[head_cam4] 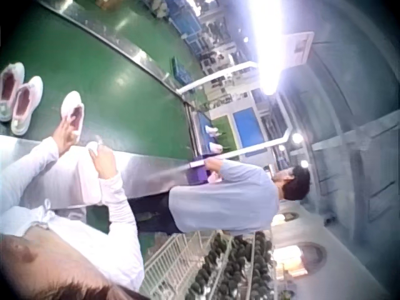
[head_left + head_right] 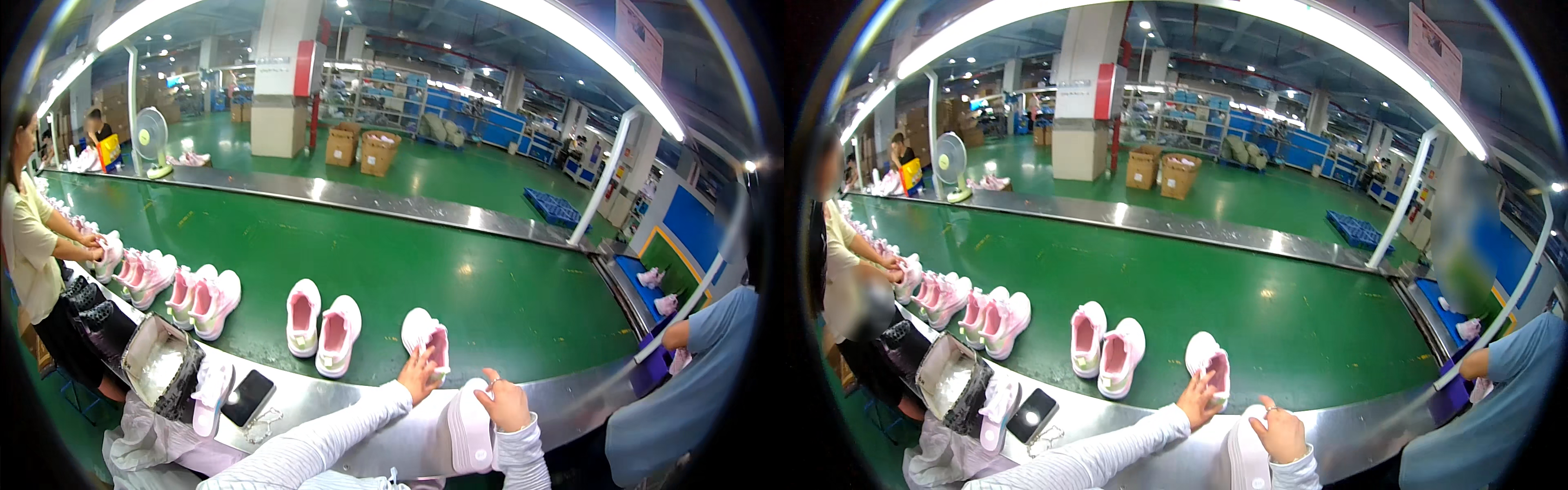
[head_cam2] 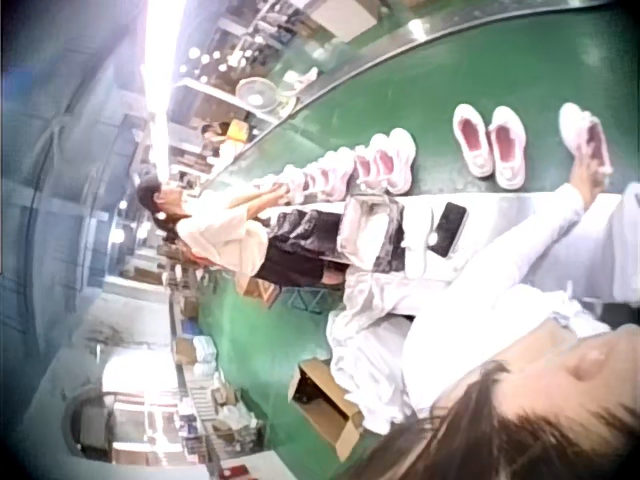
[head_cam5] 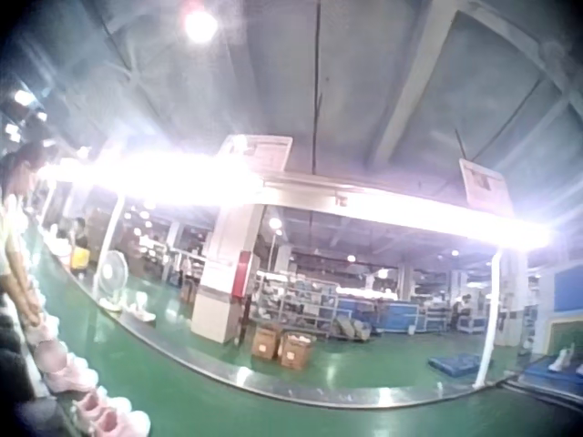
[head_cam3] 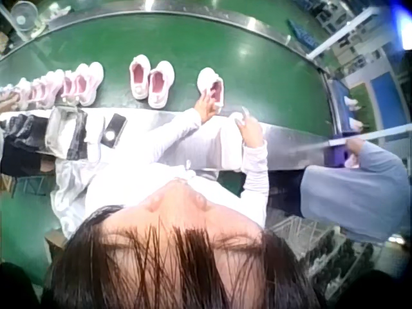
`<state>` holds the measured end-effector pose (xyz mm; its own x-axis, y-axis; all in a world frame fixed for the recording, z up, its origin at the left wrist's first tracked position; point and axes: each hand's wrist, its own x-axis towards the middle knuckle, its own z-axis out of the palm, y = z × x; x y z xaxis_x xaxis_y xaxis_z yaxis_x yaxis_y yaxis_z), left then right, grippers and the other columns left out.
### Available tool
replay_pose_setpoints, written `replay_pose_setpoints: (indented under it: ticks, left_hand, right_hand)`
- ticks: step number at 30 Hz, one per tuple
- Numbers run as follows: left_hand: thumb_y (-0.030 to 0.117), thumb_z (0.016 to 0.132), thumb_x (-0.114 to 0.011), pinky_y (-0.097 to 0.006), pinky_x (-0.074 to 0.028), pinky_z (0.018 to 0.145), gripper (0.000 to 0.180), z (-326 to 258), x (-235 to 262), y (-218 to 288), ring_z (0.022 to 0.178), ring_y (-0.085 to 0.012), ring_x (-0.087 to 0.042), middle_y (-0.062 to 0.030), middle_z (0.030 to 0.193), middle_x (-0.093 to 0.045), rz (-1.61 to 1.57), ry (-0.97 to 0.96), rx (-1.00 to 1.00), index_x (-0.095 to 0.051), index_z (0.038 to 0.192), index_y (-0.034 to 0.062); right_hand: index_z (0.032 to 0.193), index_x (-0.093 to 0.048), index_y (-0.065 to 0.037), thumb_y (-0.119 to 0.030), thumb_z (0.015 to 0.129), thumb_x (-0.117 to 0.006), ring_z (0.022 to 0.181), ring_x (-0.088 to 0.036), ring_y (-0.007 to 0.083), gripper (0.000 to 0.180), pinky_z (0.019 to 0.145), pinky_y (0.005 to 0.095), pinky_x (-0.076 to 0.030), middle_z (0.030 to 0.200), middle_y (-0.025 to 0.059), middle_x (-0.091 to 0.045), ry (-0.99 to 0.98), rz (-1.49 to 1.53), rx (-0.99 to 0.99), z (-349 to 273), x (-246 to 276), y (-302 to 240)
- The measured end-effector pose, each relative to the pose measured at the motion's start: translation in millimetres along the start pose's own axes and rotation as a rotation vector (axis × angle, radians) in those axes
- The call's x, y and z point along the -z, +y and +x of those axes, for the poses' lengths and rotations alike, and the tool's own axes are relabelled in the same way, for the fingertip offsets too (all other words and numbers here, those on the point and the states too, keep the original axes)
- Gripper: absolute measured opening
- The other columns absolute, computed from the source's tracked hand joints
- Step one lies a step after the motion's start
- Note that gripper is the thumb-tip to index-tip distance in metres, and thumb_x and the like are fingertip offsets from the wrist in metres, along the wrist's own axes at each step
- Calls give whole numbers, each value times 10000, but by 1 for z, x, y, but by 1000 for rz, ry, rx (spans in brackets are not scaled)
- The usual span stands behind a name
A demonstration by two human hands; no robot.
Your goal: The person inserts pink shoe insoles into pink and white sneakers on a factory assembly line. They pick up insoles from a stack, place them inside the shoes, and push the shoes forward along the conveyor belt.
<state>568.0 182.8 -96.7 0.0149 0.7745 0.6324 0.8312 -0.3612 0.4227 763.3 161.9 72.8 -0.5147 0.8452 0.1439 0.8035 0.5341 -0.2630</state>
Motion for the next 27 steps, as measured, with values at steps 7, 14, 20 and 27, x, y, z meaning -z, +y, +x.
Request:
replay_pose_setpoints:
  ticks: [7,14,20,27]
  left_hand:
    - [162,673,-645,-430,-238,1011,577,10,2,-2,1178,-390,-309,-234,1245,-325,-330,198,75,-376,1162,18]
    - [185,708,-640,-345,-295,982,697,50,-17,-43,1190,-329,-342,-205,1265,-359,-268,164,387,-278,1278,10]
    - [365,831,-442,-432,-454,716,315,78,5,-55,772,-365,-577,-189,830,-603,-171,-42,628,-586,957,116]
    - [480,772,-486,-415,-454,681,450,90,30,-52,737,-357,-584,-197,768,-601,-115,-119,642,-635,762,55]
  right_hand:
    - [1158,-452,-89,-370,664,-662,672,-598,319,606,590,396,-480,848,161,-584,31,-178,-157,-72,-32,-3]
    - [1168,-464,-93,-382,679,-646,614,-594,317,596,560,405,-475,743,136,-582,-15,-237,-242,-81,-36,4]
    - [983,-592,-140,-291,766,-570,606,-578,301,265,540,402,-459,704,107,-568,192,-85,-1,-47,-1,0]
    - [707,-655,-118,-197,715,-572,613,-609,271,115,515,372,-479,654,104,-599,-11,-360,240,53,-15,-30]
